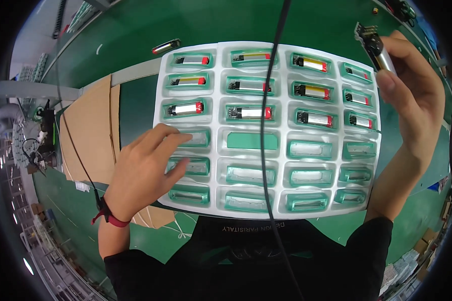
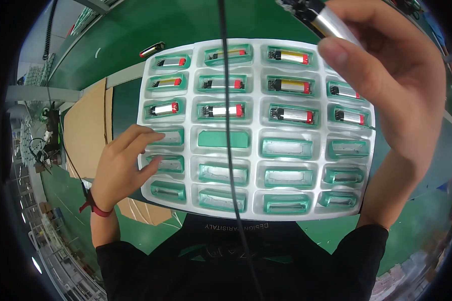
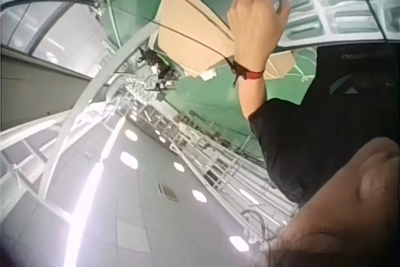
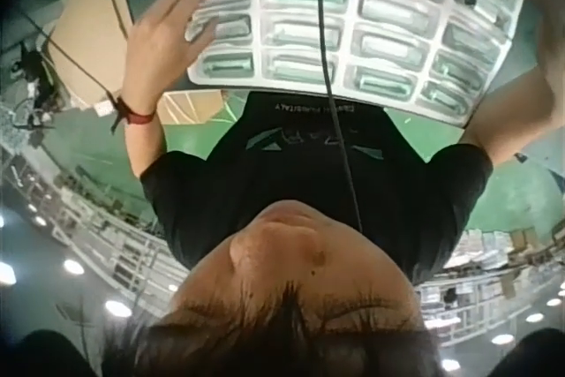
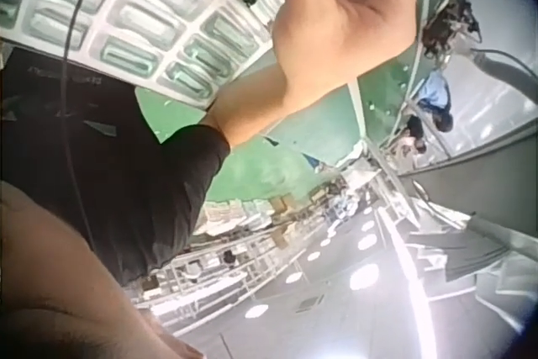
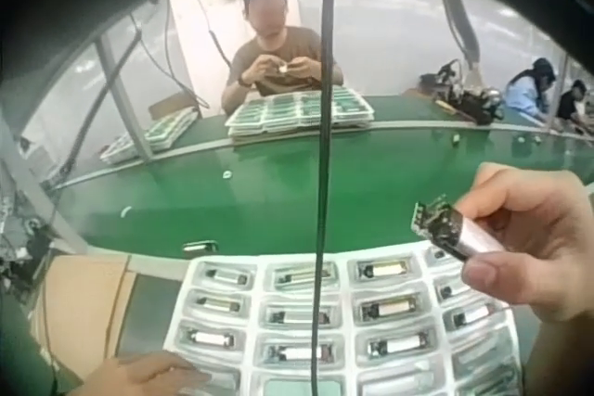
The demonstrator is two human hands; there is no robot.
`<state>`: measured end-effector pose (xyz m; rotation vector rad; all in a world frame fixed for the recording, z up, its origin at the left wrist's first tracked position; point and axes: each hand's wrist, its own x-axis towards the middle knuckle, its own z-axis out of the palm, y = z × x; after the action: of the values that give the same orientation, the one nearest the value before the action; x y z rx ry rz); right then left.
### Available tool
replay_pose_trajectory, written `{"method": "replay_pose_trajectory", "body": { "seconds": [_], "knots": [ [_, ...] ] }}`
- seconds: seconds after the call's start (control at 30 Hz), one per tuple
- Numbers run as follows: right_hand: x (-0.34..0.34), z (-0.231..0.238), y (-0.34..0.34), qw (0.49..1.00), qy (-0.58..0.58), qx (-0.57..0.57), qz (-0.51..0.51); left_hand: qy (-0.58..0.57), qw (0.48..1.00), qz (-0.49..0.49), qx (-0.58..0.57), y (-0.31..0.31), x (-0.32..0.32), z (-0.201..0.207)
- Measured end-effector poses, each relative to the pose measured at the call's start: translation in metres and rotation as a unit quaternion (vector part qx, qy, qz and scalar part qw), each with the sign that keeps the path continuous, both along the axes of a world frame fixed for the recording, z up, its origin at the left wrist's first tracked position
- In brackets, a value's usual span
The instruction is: The person assembles batteries into green plastic cases by hand on a manufacturing production line.
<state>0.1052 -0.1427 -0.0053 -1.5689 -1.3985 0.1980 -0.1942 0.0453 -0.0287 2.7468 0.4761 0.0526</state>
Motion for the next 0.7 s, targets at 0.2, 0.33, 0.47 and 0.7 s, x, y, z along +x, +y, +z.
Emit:
{"method": "replay_pose_trajectory", "body": {
  "seconds": [0.2,0.33,0.47,0.7],
  "knots": [
    [0.002,0.012,-0.004,0.999,0.018,-0.039,0.033,0.048,0.998,-0.02,0.029,0.008,0.014,-0.016],
    [0.002,0.008,0.014,0.998,-0.062,-0.022,0.02,0.028,0.993,-0.071,0.09,0.018,0.002,-0.019],
    [-0.002,0.009,0.007,0.998,-0.035,-0.038,0.029,-0.049,0.994,-0.066,0.067,0.012,0.018,-0.014],
    [-0.002,0.006,-0.001,0.997,-0.046,-0.056,0.03,0.047,0.994,-0.096,-0.038,0.02,0.009,-0.017]
  ]
}}
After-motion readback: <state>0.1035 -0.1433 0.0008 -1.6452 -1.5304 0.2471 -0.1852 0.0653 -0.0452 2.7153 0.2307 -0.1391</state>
